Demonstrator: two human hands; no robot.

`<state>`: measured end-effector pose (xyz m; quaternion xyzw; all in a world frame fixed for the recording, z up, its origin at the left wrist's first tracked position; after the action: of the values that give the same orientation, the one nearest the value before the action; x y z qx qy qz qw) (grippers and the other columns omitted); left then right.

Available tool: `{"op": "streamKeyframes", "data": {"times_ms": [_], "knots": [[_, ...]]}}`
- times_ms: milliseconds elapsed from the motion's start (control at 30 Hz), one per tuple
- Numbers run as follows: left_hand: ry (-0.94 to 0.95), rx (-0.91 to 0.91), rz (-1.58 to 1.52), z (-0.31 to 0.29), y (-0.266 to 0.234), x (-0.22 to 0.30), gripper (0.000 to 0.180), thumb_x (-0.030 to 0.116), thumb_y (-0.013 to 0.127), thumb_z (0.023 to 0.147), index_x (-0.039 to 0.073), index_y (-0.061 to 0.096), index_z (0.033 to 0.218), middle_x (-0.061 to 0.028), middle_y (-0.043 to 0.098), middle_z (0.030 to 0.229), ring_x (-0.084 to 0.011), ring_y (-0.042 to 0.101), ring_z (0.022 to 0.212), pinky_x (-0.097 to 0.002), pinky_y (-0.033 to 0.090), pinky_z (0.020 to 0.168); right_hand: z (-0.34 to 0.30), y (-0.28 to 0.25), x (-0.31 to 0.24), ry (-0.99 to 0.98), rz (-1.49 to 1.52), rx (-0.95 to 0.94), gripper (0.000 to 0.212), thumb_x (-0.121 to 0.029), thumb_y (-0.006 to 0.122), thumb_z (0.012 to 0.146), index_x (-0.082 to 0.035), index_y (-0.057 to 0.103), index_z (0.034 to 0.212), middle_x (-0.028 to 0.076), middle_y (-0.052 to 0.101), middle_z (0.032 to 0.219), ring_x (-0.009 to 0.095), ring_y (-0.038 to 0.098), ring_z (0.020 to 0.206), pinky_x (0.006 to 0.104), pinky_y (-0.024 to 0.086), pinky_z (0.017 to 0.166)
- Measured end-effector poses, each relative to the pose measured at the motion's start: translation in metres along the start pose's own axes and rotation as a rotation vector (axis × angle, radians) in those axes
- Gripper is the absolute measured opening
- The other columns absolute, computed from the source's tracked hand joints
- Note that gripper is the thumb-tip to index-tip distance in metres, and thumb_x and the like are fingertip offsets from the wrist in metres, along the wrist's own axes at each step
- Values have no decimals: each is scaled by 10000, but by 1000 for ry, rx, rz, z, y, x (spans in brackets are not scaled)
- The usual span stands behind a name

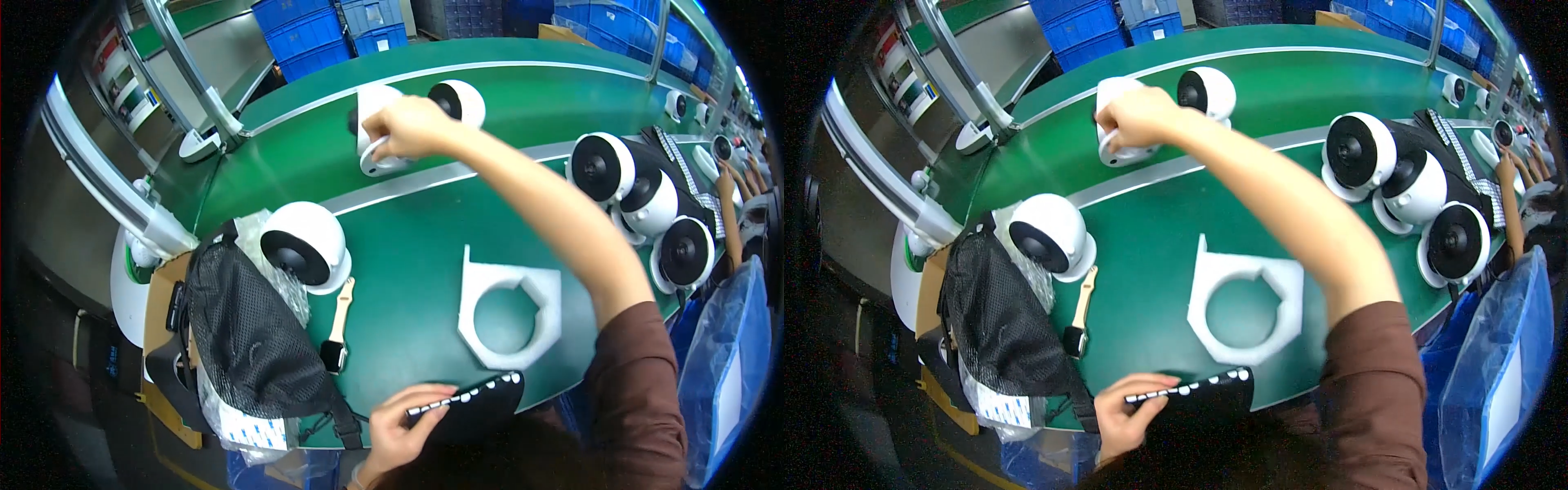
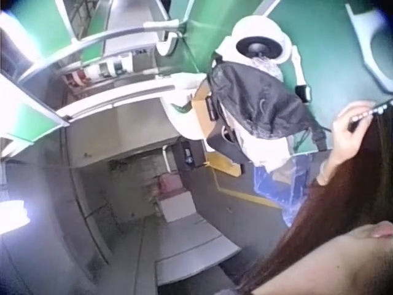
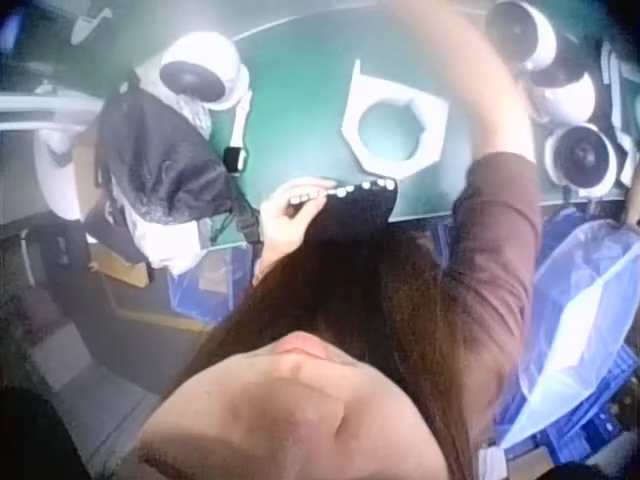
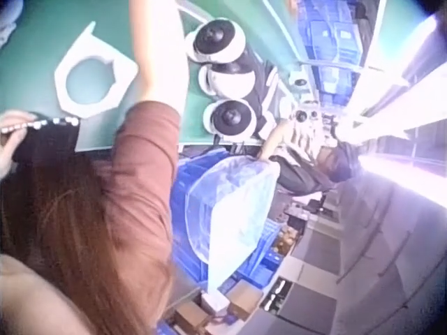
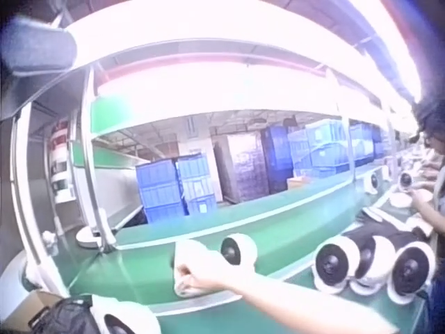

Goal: Applying adhesive rubber pads to the base of security camera housings on an assembly line.

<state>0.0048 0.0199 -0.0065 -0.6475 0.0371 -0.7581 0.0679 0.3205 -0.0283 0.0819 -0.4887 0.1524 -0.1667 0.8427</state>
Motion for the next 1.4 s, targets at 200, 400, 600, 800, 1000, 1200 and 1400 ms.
{"op": "streamKeyframes", "data": {"times_ms": [200,400,600,800,1000,1200,1400], "knots": [[-104,-55,11,-5,-5,-4,158,-86,578,708,-35,602,855,-154,597,944,-206,585,870,-281,454,774,-1,88,79,-31,-166,65,153,-97,534,655,-156,628,759,55,619,782,238,596,734,341,479,631],[-92,-12,8,-3,1,-4,165,-105,601,645,-34,625,792,-161,618,865,-213,606,808,-281,467,744,-30,103,111,147,7,-175,495,25,442,652,-249,597,1033,126,611,871,293,577,806,373,448,745],[-82,33,34,2,3,-6,170,-99,601,630,-42,624,789,-163,623,844,-208,611,770,-275,470,708,-59,101,114,217,160,25,394,-40,417,704,-124,559,1062,186,577,952,339,556,852,396,439,750],[-88,55,-7,-4,4,0,176,-111,598,626,-45,622,787,-165,621,840,-210,610,773,-277,469,718,-110,69,128,518,-110,35,289,-196,446,789,-19,545,994,183,567,940,327,538,898,435,425,767],[-62,-38,39,-2,-1,-3,138,-83,580,692,-36,608,819,-156,612,899,-224,596,841,-290,456,752,-103,44,143,482,-362,228,418,-352,661,649,-72,499,913,99,523,861,294,519,818,378,423,714],[-11,27,4,-2,3,-2,141,-98,587,687,-55,602,819,-160,611,874,-217,601,810,-277,469,718,-91,-35,78,316,-172,528,457,-438,637,674,-12,596,833,171,602,767,306,585,692,345,456,632],[65,16,39,2,6,-8,117,-85,580,687,-49,599,797,-141,619,850,-205,600,786,-269,459,705,-147,-114,-41,3,637,276,237,-246,625,740,-12,597,712,18,547,584,76,493,503,207,375,458]]}}
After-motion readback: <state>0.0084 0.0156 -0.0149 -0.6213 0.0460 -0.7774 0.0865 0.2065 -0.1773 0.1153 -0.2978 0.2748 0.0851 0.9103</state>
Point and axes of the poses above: each hand's wrist, its own z-axis towards the middle knuckle, its own y-axis out of the palm, x = y × z, the point moved 1 cm from there along z, towards the middle knuckle
